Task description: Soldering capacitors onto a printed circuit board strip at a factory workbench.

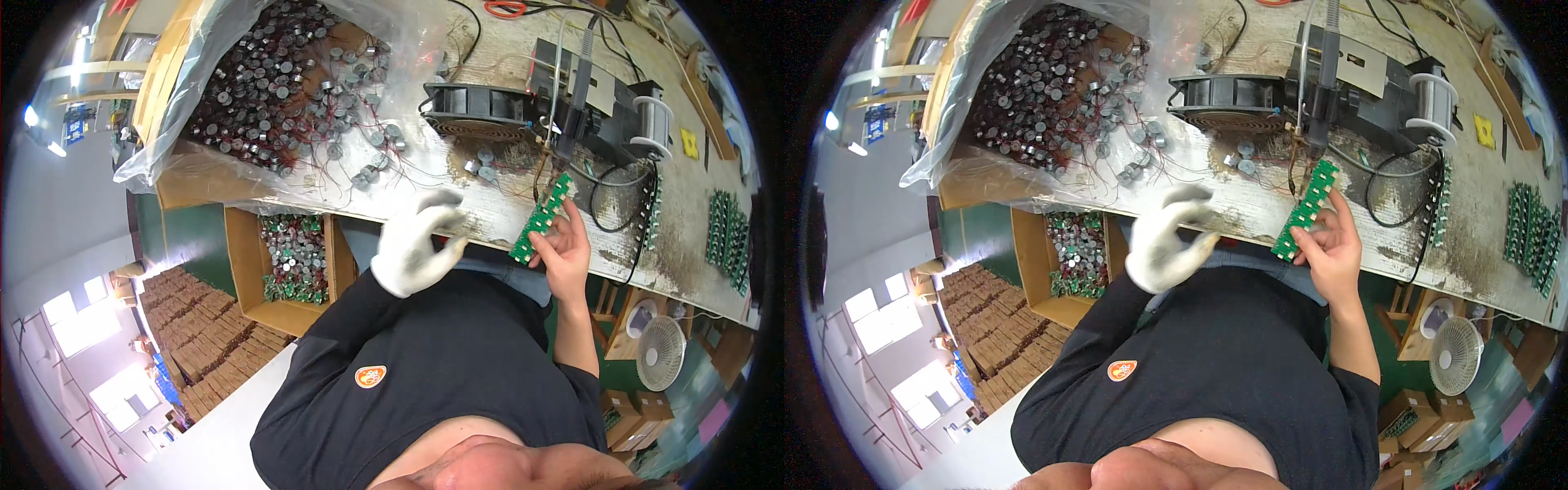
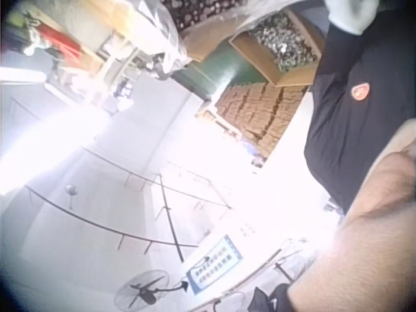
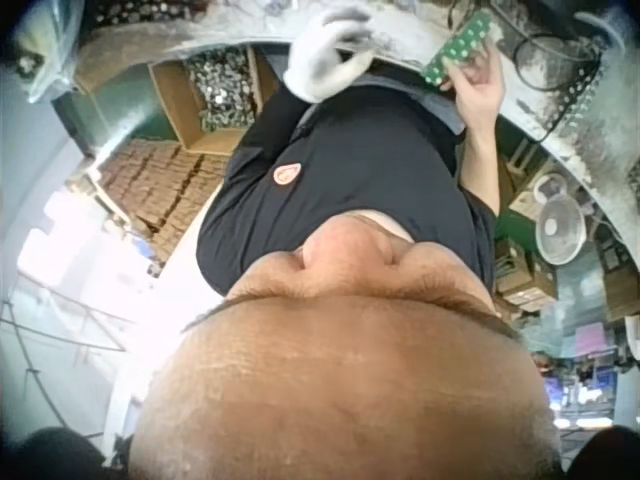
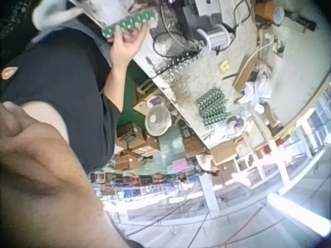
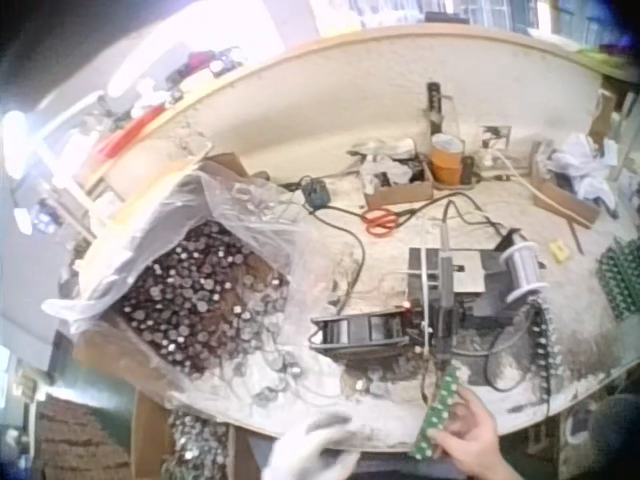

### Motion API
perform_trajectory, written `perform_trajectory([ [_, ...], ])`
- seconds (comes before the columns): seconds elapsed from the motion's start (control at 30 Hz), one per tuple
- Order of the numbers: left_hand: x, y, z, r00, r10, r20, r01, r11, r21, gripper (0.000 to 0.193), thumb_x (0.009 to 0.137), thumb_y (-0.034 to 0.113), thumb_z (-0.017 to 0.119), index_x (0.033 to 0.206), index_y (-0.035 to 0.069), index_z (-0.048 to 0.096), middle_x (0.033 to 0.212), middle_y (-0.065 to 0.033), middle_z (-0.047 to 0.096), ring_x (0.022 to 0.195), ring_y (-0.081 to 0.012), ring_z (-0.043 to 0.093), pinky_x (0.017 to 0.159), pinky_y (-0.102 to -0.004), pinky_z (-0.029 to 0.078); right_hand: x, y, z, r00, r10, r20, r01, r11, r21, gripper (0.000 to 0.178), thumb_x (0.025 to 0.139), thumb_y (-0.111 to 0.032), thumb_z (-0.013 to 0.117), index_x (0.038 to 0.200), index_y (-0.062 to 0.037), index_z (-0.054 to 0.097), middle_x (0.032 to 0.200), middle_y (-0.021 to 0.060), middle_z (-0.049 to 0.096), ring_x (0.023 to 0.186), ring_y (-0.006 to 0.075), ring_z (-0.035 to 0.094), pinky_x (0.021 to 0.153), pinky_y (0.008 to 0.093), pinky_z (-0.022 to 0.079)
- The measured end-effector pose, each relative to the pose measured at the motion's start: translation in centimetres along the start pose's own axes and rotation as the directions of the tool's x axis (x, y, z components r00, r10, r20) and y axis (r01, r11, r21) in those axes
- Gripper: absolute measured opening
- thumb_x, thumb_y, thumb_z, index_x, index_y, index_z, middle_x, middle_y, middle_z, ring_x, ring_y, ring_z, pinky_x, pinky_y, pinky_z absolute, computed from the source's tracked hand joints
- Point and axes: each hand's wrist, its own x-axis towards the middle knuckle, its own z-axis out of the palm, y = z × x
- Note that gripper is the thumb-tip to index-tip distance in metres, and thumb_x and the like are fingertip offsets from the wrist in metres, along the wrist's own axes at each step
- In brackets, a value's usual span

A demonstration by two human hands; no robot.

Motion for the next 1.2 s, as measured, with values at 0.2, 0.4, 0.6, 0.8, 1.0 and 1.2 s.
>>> perform_trajectory([
  [0.2, 0.5, -3.2, -5.8, 0.936, -0.216, -0.277, 0.3, 0.902, 0.31, 0.02, 0.074, 0.001, 0.07, 0.093, 0.002, 0.064, 0.092, -0.0104, 0.063, 0.071, -0.0194, 0.06, 0.063, -0.028, 0.048, 0.6, -0.2, 0.5, 1.0, -0.009, 0.013, 0.009, 1.0, 0.013, 0.071, 0.082, 0.008, 0.062, 0.143, 0.0017, 0.025, 0.104, 0.0176, 0.058, 0.066, 0.0118, 0.061, 0.048, 0.0208, 0.048],
  [0.4, 1.4, -6.0, -5.1, 0.98, -0.191, -0.055, 0.196, 0.881, 0.432, 0.029, 0.074, 0.001, 0.063, 0.101, 0.01, 0.067, 0.089, -0.012, 0.058, 0.078, -0.03, 0.062, 0.069, -0.0362, 0.05, 0.4, -0.2, 0.5, 1.0, -0.029, 0.001, 0.029, 1.0, 0.011, 0.07, 0.083, 0.009, 0.061, 0.142, 0.0019, 0.026, 0.103, 0.017, 0.058, 0.068, 0.0119, 0.061, 0.048, 0.0207, 0.048],
  [0.6, 2.7, -5.1, -4.5, 0.987, -0.129, 0.098, 0.068, 0.878, 0.473, 0.033, 0.073, 0.002, 0.061, 0.104, 0.009, 0.064, 0.088, -0.0119, 0.057, 0.079, -0.0324, 0.061, 0.068, -0.0385, 0.051, 0.5, -0.2, 0.4, 1.0, -0.017, 0.011, 0.016, 1.0, 0.025, 0.07, 0.083, 0.009, 0.061, 0.143, 0.001, 0.026, 0.103, 0.0165, 0.058, 0.067, 0.0116, 0.06, 0.049, 0.0209, 0.048],
  [0.8, 3.7, -4.4, -4.1, 0.967, -0.199, 0.162, 0.103, 0.88, 0.464, 0.032, 0.073, 0.009, 0.063, 0.105, 0.007, 0.063, 0.086, -0.013, 0.058, 0.075, -0.0315, 0.062, 0.067, -0.0381, 0.05, 0.6, -0.2, 0.4, 1.0, -0.016, 0.018, 0.016, 0.999, 0.03, 0.07, 0.083, 0.008, 0.061, 0.143, -0.0002, 0.026, 0.102, 0.0158, 0.058, 0.066, 0.011, 0.06, 0.048, 0.0206, 0.049],
  [1.0, 5.2, -4.6, -3.3, 0.957, -0.198, 0.212, 0.023, 0.782, 0.623, 0.016, 0.076, 0.01, 0.058, 0.09, 0.008, 0.064, 0.083, -0.0132, 0.06, 0.074, -0.032, 0.063, 0.065, -0.0402, 0.052, 0.6, -0.2, 0.4, 1.0, -0.021, 0.023, 0.02, 0.999, 0.04, 0.07, 0.083, 0.008, 0.062, 0.143, 0.0003, 0.026, 0.101, 0.0153, 0.058, 0.066, 0.011, 0.06, 0.048, 0.0204, 0.048],
  [1.2, 5.2, -6.0, -2.6, 0.936, -0.212, 0.281, -0.055, 0.701, 0.711, 0.009, 0.078, 0.013, 0.059, 0.084, 0.009, 0.064, 0.081, -0.0116, 0.059, 0.076, -0.031, 0.063, 0.066, -0.041, 0.051, 0.6, 0.2, 0.2, 1.0, -0.012, 0.024, 0.011, 0.999, 0.044, 0.072, 0.082, 0.008, 0.062, 0.143, 0.0021, 0.025, 0.101, 0.0159, 0.058, 0.065, 0.0125, 0.061, 0.048, 0.0219, 0.049],
])
